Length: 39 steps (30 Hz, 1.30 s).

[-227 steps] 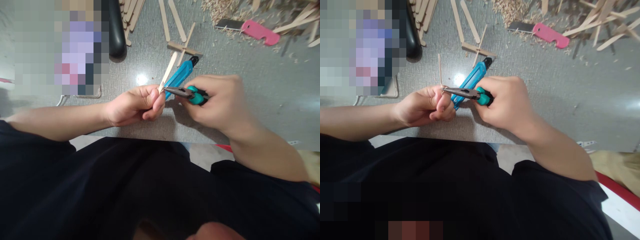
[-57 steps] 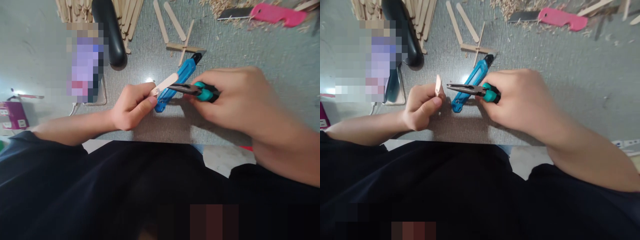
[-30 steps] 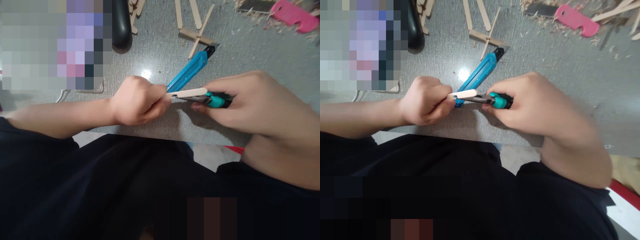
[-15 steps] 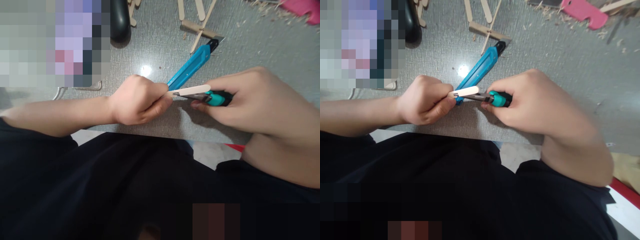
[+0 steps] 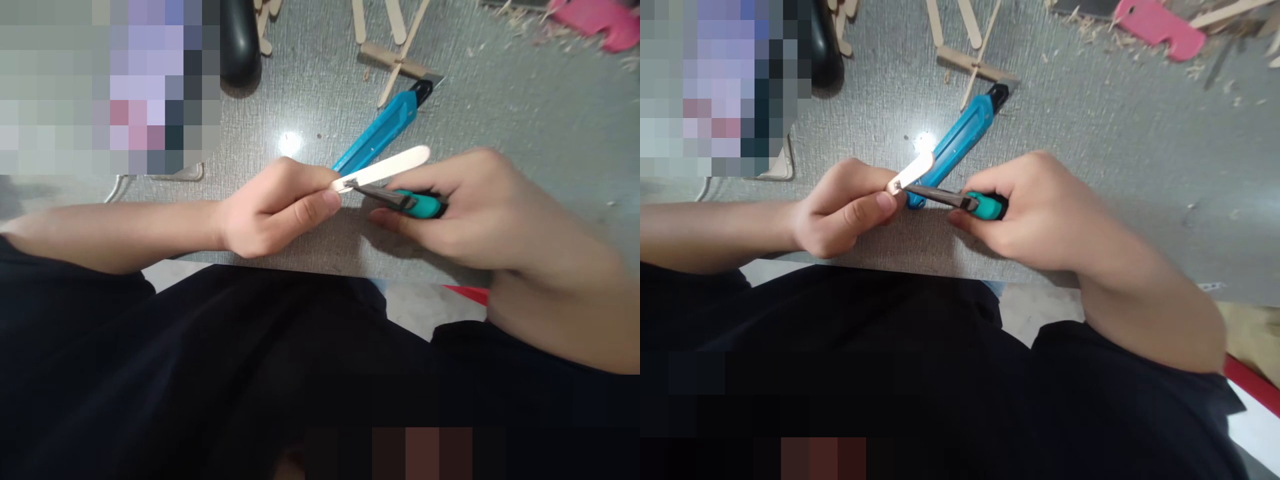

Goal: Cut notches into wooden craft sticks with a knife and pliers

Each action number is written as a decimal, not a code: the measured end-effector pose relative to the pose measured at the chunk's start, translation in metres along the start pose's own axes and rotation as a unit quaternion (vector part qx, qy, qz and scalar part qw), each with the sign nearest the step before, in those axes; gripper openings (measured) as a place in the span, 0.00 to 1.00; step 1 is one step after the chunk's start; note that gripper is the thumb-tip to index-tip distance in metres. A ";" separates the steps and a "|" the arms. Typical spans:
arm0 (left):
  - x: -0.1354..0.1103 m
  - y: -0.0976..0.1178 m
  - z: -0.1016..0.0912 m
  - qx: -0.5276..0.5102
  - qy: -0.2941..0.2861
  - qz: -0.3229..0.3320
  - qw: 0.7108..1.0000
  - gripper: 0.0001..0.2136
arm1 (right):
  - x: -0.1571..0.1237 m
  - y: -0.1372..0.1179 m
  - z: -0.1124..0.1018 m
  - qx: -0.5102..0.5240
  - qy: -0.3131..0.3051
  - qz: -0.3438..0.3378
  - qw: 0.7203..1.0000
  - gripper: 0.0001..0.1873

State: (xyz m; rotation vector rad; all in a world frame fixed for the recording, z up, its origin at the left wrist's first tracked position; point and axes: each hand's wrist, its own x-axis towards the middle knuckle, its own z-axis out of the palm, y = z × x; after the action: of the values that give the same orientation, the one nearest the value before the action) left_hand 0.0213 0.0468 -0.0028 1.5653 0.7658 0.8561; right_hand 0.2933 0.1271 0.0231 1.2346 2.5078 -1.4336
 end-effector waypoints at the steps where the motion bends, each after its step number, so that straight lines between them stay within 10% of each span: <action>1: -0.001 0.000 0.002 -0.035 0.004 -0.006 0.999 0.17 | 0.001 -0.001 0.002 0.002 -0.005 -0.010 1.000 0.18; 7: -0.001 -0.004 0.011 -0.100 0.074 -0.034 0.992 0.21 | 0.008 0.001 0.015 -0.116 0.196 -0.119 0.966 0.17; 19: -0.003 -0.006 0.010 -0.038 0.133 -0.114 0.984 0.24 | 0.011 0.030 -0.006 -0.348 0.349 -0.090 0.866 0.08; 31: 0.000 -0.030 0.012 -0.050 0.173 0.032 0.983 0.25 | 0.024 0.043 0.009 -0.300 0.257 -0.130 0.909 0.10; 39: 0.007 -0.032 0.014 -0.104 0.269 -0.068 0.955 0.34 | 0.018 0.041 0.020 -0.354 0.280 -0.147 0.880 0.13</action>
State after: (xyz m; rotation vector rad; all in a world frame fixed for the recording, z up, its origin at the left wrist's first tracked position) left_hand 0.0364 0.0501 -0.0353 1.0837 1.1144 1.2381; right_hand 0.2990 0.1351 -0.0250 1.2422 3.2129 -0.0313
